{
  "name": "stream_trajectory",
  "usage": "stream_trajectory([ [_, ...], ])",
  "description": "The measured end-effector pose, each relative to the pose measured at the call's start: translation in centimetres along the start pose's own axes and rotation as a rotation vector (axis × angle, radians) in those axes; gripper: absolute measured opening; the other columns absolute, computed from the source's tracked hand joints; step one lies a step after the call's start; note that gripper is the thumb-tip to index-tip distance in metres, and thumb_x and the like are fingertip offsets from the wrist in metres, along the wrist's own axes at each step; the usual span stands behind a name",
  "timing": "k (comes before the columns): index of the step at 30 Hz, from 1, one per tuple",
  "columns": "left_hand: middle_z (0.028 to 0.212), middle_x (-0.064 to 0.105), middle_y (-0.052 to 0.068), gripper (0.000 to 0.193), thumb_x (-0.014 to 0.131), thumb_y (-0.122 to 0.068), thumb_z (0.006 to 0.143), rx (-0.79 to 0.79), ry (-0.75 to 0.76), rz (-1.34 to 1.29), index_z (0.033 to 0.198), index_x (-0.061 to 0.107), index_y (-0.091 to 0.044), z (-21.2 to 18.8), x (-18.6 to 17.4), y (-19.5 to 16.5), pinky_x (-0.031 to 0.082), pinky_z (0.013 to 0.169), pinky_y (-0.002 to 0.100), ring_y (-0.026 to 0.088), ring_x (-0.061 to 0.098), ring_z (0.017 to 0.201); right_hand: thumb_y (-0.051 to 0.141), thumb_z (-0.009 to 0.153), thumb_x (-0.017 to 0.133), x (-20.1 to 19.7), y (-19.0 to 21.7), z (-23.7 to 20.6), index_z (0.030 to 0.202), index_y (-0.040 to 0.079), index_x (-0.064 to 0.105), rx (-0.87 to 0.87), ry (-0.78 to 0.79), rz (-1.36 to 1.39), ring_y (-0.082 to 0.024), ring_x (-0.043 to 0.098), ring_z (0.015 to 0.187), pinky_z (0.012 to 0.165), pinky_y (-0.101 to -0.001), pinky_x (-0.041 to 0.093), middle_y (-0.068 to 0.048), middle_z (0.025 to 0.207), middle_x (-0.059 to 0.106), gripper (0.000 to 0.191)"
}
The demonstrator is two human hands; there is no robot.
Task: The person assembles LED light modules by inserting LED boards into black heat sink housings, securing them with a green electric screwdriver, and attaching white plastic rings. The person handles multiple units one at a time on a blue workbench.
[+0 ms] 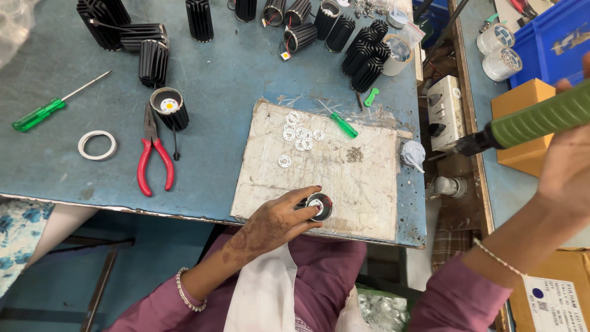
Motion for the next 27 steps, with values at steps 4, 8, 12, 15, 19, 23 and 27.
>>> stream_trajectory([
  [4, 0.143, 0.059, 0.016, 0.028, 0.079, -0.023, 0.088, -0.020, 0.053, -0.045, 0.109, 0.070, -0.007, 0.7, 2.6, 0.1, 0.057, 0.102, 0.037, 0.030, 0.064, 0.125, 0.049, 0.114, 0.031, 1.2, -1.8, 1.8, 0.127, -0.004, 0.049, 0.053, 0.175, -0.033, -0.026, 0.050, 0.081, 0.076, -0.0382, 0.041, -0.017, 0.093, 0.051, 0.058],
  [8, 0.142, 0.059, 0.017, 0.026, 0.078, -0.023, 0.087, -0.064, 0.091, -0.058, 0.106, 0.069, -0.008, 1.2, 4.8, 0.6, 0.054, 0.104, 0.039, 0.032, 0.060, 0.129, 0.059, 0.111, 0.029, 0.7, -3.7, 0.5, 0.122, -0.004, 0.052, 0.017, 0.302, -0.006, -0.022, 0.047, 0.065, 0.061, -0.0347, 0.039, -0.014, 0.079, 0.049, 0.068],
  [12, 0.140, 0.061, 0.017, 0.026, 0.076, -0.022, 0.089, -0.064, 0.102, -0.035, 0.110, 0.069, -0.008, 1.8, 6.3, 1.0, 0.053, 0.103, 0.040, 0.033, 0.061, 0.128, 0.069, 0.108, 0.026, 1.4, -5.1, -3.7, 0.117, -0.004, 0.054, -0.062, 0.352, -0.044, -0.018, 0.045, 0.049, 0.046, -0.0312, 0.037, -0.011, 0.065, 0.047, 0.078],
  [15, 0.140, 0.061, 0.017, 0.030, 0.076, -0.023, 0.090, -0.079, 0.110, -0.056, 0.113, 0.067, -0.008, 2.3, 7.2, 1.2, 0.055, 0.101, 0.039, 0.032, 0.063, 0.125, 0.076, 0.104, 0.027, 1.7, -5.6, -7.2, 0.115, -0.003, 0.053, -0.185, 0.215, -0.276, -0.017, 0.043, 0.043, 0.040, -0.0314, 0.037, -0.009, 0.059, 0.043, 0.084],
  [19, 0.140, 0.062, 0.015, 0.030, 0.076, -0.023, 0.089, -0.096, 0.122, -0.055, 0.113, 0.066, -0.008, 2.9, 7.9, 1.1, 0.056, 0.099, 0.039, 0.032, 0.065, 0.122, 0.077, 0.100, 0.029, 1.6, -5.8, -10.5, 0.109, -0.005, 0.050, -0.267, 0.075, -0.313, -0.022, 0.048, 0.048, 0.044, -0.0360, 0.040, -0.013, 0.070, 0.047, 0.085],
  [23, 0.139, 0.062, 0.015, 0.031, 0.077, -0.023, 0.088, -0.110, 0.116, -0.062, 0.113, 0.067, -0.008, 3.4, 8.4, 1.0, 0.057, 0.096, 0.039, 0.032, 0.066, 0.119, 0.080, 0.095, 0.031, 0.0, -6.7, -11.4, 0.106, -0.007, 0.050, -0.209, 0.024, -0.114, -0.025, 0.054, 0.054, 0.048, -0.0374, 0.043, -0.018, 0.080, 0.053, 0.090],
  [27, 0.140, 0.061, 0.016, 0.030, 0.077, -0.024, 0.088, -0.128, 0.126, -0.069, 0.112, 0.068, -0.008, 3.7, 8.9, 1.2, 0.058, 0.092, 0.039, 0.031, 0.068, 0.115, 0.081, 0.094, 0.035, -1.7, -7.4, -12.0, 0.104, -0.006, 0.050, -0.239, -0.032, -0.135, -0.025, 0.055, 0.054, 0.047, -0.0381, 0.043, -0.018, 0.081, 0.054, 0.089],
])
Point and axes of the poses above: each hand's wrist, its own z-axis towards the middle knuckle, its own x-axis out of the palm, y = z × x, the point moved 9 cm from there along z, towards the middle knuckle
